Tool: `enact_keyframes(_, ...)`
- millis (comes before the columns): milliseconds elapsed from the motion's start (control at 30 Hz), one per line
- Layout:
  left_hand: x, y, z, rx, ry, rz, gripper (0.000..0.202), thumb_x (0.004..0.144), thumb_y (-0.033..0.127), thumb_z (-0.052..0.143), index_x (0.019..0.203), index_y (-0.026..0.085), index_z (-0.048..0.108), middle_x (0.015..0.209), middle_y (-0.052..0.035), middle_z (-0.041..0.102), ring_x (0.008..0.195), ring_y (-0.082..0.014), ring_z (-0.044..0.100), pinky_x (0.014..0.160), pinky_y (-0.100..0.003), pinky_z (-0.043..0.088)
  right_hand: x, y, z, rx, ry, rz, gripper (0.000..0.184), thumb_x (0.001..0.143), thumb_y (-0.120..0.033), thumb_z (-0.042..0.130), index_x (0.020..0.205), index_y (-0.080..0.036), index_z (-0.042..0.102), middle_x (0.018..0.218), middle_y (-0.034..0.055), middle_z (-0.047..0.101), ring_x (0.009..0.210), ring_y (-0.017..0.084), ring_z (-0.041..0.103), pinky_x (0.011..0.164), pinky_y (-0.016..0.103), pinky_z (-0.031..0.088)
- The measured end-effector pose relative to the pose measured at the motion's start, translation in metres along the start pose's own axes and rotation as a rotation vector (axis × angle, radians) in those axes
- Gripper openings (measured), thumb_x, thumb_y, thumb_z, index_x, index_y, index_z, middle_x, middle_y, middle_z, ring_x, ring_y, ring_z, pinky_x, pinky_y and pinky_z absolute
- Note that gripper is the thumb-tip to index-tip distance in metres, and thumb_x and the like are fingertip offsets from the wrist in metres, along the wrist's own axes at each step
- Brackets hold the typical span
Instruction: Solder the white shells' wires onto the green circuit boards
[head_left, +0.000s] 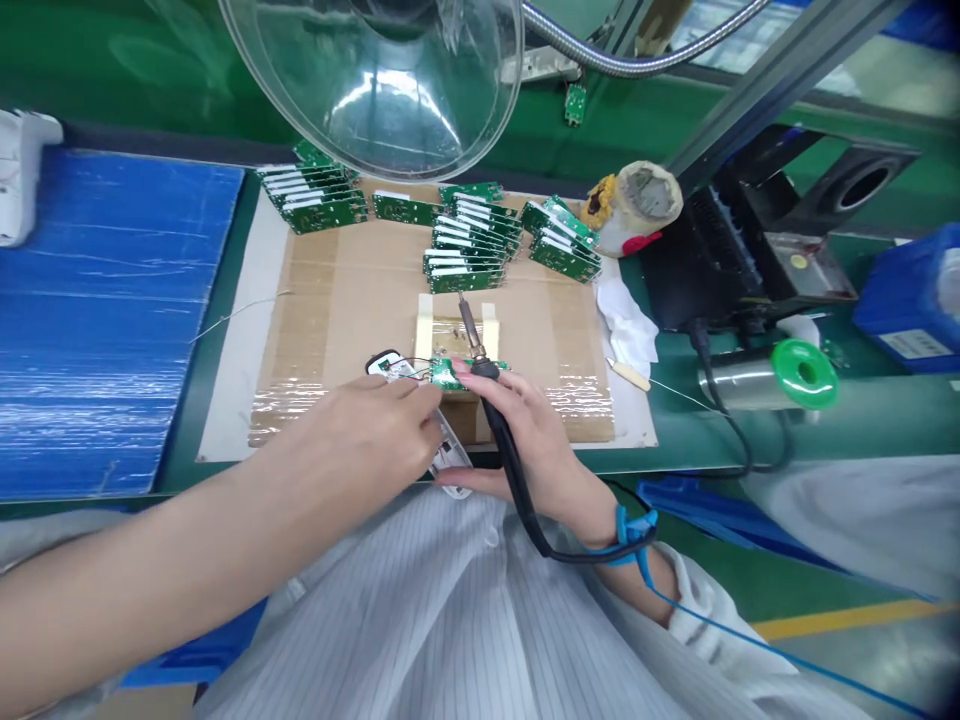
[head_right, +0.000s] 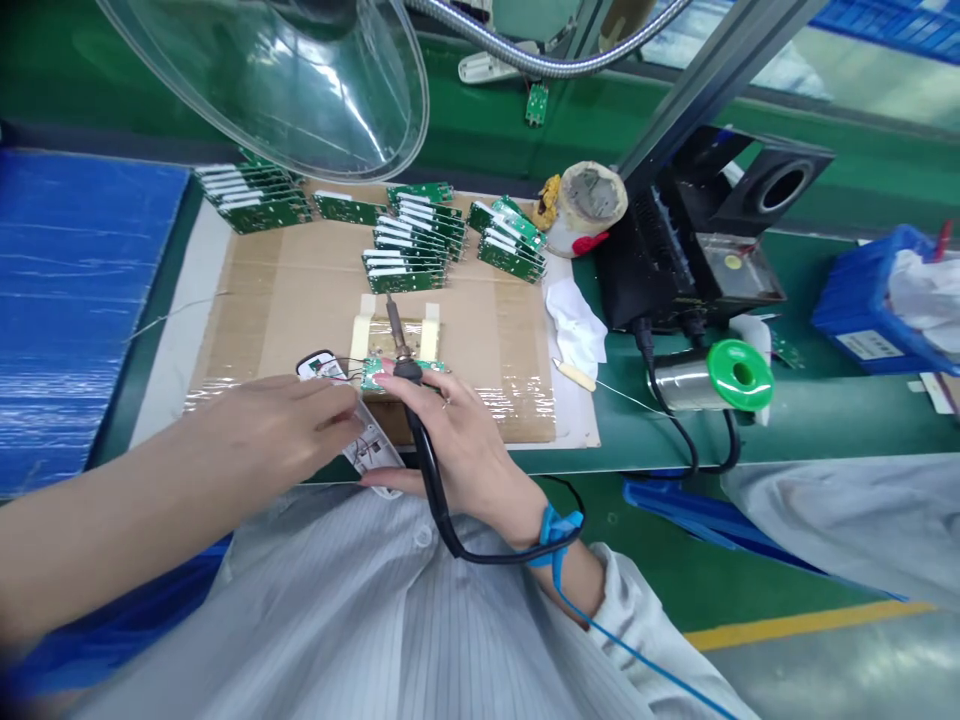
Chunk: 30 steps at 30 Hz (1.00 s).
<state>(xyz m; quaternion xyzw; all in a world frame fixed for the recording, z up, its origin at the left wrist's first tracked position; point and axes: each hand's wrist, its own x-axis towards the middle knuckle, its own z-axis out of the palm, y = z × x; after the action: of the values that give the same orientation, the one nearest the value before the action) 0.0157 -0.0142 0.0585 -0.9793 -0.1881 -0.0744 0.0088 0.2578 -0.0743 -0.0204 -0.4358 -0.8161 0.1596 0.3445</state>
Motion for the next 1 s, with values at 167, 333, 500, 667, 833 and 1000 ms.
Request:
enact_keyframes(167, 0.009, -0.01, 0.005, -0.018, -0.011, 0.093, 0.028, 0.097, 0.001, 0.058, 0.079, 0.018, 0.07, 0.083, -0.0055, 0.073, 0.079, -0.0244, 0.07, 0.075, -0.038, 0.051, 0.001, 0.0, 0.0, 0.012, 0.027, -0.018, 0.107, 0.092, -0.066, 0.085, 0.177, -0.031, 0.03, 0.155, 0.0096, 0.072, 0.14, 0.032, 0.068, 0.121, 0.051, 0.06)
enact_keyframes(333, -0.008, -0.017, 0.012, -0.37, 0.099, -0.064, 0.023, 0.116, 0.021, 0.052, 0.105, 0.023, 0.073, 0.11, 0.0004, 0.082, 0.121, -0.0227, 0.07, 0.125, -0.044, 0.038, 0.002, 0.002, 0.0, 0.014, 0.014, -0.001, 0.106, 0.091, -0.068, 0.086, 0.175, -0.031, 0.033, 0.157, 0.0106, 0.071, 0.141, 0.033, 0.068, 0.115, 0.052, 0.063)
enact_keyframes(500, -0.016, -0.002, 0.032, -0.587, 0.187, -0.245, 0.016, 0.111, 0.019, 0.061, 0.102, 0.026, 0.072, 0.099, 0.0031, 0.081, 0.124, -0.0207, 0.07, 0.133, -0.046, 0.035, 0.004, 0.001, -0.001, 0.034, 0.021, -0.003, 0.107, 0.089, -0.069, 0.087, 0.174, -0.031, 0.035, 0.155, 0.0111, 0.073, 0.14, 0.034, 0.07, 0.114, 0.053, 0.064)
enact_keyframes(667, -0.004, 0.01, 0.04, -0.54, 0.293, -0.374, 0.013, 0.109, 0.016, 0.063, 0.106, 0.024, 0.074, 0.105, -0.0042, 0.078, 0.117, -0.0251, 0.072, 0.118, -0.052, 0.054, 0.001, -0.005, -0.012, 0.205, 0.151, 0.136, 0.062, 0.107, -0.041, 0.077, 0.163, -0.035, 0.051, 0.133, 0.0033, 0.084, 0.119, 0.025, 0.082, 0.103, 0.044, 0.069)
enact_keyframes(833, 0.011, 0.022, 0.038, -0.408, 0.33, -0.571, 0.012, 0.107, 0.016, 0.062, 0.1, 0.021, 0.071, 0.116, -0.0103, 0.069, 0.116, -0.0298, 0.069, 0.099, -0.05, 0.059, -0.013, -0.002, -0.024, 0.135, 0.519, 0.23, 0.029, 0.114, -0.051, 0.06, 0.13, -0.035, 0.077, 0.074, -0.0011, 0.078, 0.059, 0.023, 0.073, 0.064, 0.044, 0.066)
enact_keyframes(1000, 0.017, 0.027, 0.036, -0.382, 0.253, -0.588, 0.014, 0.107, 0.019, 0.06, 0.095, 0.02, 0.068, 0.118, -0.012, 0.066, 0.117, -0.0314, 0.067, 0.099, -0.052, 0.058, -0.016, 0.004, -0.021, 0.073, 0.565, 0.152, 0.025, 0.114, -0.044, 0.06, 0.106, -0.033, 0.081, 0.063, -0.0033, 0.071, 0.048, 0.018, 0.06, 0.046, 0.036, 0.05)
